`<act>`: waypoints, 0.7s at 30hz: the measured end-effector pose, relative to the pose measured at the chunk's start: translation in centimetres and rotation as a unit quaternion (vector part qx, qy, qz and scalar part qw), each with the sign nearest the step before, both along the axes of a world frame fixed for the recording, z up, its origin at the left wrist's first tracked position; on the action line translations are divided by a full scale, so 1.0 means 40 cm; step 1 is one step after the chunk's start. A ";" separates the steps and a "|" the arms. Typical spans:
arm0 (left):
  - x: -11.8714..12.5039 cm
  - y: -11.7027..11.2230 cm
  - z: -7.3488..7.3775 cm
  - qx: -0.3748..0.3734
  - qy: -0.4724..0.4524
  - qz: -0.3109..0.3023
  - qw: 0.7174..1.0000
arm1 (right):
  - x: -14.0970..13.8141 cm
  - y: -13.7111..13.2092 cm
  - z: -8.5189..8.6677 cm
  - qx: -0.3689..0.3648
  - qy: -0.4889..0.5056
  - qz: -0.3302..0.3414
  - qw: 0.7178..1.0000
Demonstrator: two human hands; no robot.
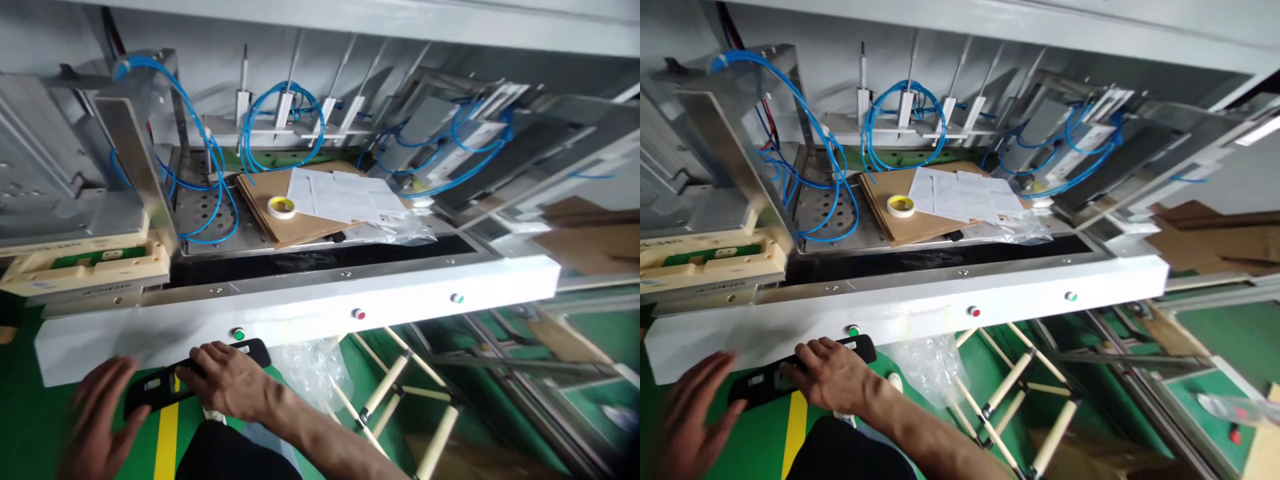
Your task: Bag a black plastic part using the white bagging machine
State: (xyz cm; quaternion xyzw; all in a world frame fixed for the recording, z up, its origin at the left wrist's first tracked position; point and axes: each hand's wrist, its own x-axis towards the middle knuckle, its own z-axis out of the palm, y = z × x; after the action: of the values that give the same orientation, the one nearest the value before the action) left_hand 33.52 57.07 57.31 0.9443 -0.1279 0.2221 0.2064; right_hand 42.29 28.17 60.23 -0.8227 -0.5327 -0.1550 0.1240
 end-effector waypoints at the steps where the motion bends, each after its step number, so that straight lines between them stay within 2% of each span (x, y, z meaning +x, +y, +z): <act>1: 0.038 -0.058 0.002 0.037 0.000 -0.078 0.996 | -0.006 -0.044 0.016 -0.005 0.007 -0.007 1.000; 2: 0.071 -0.119 0.003 0.063 0.001 -0.134 0.989 | -0.010 -0.086 0.030 -0.013 0.016 -0.016 1.000; 4: 0.118 -0.235 0.003 0.092 0.008 -0.180 0.979 | -0.014 -0.167 0.046 -0.021 0.030 -0.041 0.998; 6: 0.146 -0.329 0.008 0.101 0.005 -0.173 0.980 | -0.022 -0.248 0.037 0.004 0.026 -0.082 0.996; 9: 0.178 -0.418 0.021 0.079 0.000 -0.111 0.991 | -0.038 -0.365 -0.015 0.140 -0.009 -0.182 0.973; 11: 0.202 -0.450 0.029 0.063 -0.003 -0.058 0.996 | -0.039 -0.434 -0.061 0.218 -0.025 -0.257 0.941; 13: 0.231 -0.470 0.033 0.068 -0.010 -0.028 0.997 | -0.025 -0.488 -0.106 0.228 -0.023 -0.296 0.927; 17: 0.294 -0.493 0.030 0.086 -0.010 -0.050 0.995 | 0.027 -0.556 -0.171 0.189 -0.010 -0.257 0.948; 21: 0.347 -0.518 0.027 0.060 0.030 -0.101 0.993 | 0.069 -0.594 -0.200 0.190 0.005 -0.212 0.959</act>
State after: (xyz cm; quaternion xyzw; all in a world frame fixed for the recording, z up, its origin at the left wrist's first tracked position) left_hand 47.42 36.34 58.41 0.9434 -0.2295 0.1638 0.1743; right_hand 45.03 4.39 52.24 -0.8786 -0.3065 -0.2724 0.2450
